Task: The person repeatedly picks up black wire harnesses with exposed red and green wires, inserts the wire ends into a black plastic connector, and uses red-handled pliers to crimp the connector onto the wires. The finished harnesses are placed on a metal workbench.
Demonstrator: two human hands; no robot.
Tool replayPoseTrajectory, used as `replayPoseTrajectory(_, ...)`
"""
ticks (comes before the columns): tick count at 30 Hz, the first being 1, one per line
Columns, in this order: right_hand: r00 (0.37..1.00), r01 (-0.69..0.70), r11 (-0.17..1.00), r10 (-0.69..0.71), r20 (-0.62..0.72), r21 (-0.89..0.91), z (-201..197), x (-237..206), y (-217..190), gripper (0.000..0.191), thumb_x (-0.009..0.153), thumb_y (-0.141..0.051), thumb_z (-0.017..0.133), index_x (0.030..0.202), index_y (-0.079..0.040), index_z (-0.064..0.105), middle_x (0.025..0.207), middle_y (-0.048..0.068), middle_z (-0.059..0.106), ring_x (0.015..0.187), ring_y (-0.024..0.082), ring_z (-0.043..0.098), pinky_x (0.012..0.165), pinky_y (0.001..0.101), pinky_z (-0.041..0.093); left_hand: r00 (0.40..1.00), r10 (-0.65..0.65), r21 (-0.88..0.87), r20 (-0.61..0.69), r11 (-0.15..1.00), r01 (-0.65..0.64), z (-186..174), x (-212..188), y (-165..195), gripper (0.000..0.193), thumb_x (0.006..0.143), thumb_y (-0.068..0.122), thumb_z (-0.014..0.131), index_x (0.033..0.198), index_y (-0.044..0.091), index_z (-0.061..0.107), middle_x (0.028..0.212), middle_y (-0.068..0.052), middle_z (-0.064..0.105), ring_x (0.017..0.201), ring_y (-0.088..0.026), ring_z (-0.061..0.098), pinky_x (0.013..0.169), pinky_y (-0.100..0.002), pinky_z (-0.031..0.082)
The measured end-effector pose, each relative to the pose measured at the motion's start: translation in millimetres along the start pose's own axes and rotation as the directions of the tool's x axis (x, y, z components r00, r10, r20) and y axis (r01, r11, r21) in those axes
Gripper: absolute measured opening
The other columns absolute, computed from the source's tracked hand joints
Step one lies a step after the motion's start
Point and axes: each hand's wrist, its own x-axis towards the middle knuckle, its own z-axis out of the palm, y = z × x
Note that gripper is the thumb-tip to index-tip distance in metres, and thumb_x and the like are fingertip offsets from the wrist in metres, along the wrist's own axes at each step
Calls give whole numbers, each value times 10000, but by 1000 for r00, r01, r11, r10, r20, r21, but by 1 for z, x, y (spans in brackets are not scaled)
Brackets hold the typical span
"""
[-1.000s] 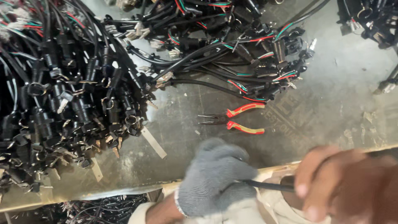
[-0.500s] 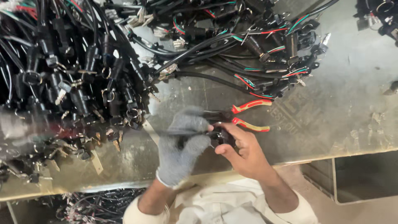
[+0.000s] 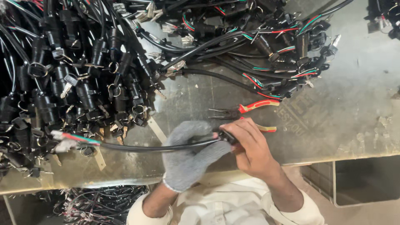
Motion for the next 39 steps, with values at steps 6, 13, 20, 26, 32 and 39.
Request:
replayPoseTrajectory(6,999,13,1000,-11,-40,27,6,-9,-5,625,725,172,536,1335,37,513,1227,186,647,964,326,638,892,382,535,966,-237,-69,105,967,244,6,-1,-4,577,771,118,886,1269,10,615,1177,-110,721,1032,-196,755,873,-316,627)
replayPoseTrajectory(13,956,-289,899,290,47,330,5,-15,-9,360,907,-15,565,1262,41,578,1065,114,631,848,157,570,712,266,467,961,151,380,230,896,-232,1,3,23,385,927,151,725,1283,22,654,1194,-189,706,1056,-348,691,925,-395,548)
replayPoseTrajectory(20,740,-662,551,586,329,508,11,-29,13,316,951,-230,528,1108,10,662,644,-41,477,537,51,431,477,253,370,939,238,394,248,861,-322,8,19,25,331,940,230,703,1218,55,662,1410,-237,583,1342,-427,551,1117,-479,432)
replayPoseTrajectory(26,874,-486,731,423,241,480,19,-33,17,223,1018,-212,586,973,5,611,699,-33,457,644,56,403,565,271,335,893,157,195,423,946,-259,0,27,17,401,970,219,684,1332,50,651,1441,-141,634,1362,-368,579,1194,-466,436)
replayPoseTrajectory(32,898,-316,577,-73,433,753,13,-38,35,458,909,-119,545,1310,83,455,1127,77,628,994,128,600,827,287,484,776,254,-195,577,966,-171,-8,37,24,321,814,251,832,1060,52,781,1152,-63,760,1265,-286,624,1201,-503,379)
replayPoseTrajectory(39,855,-468,215,357,377,857,62,-94,56,516,1036,-166,666,1455,17,426,1195,65,574,1008,123,550,884,289,471,903,-107,-126,416,977,174,3,28,22,208,888,264,759,962,69,770,912,-76,757,934,-231,684,989,-448,467)
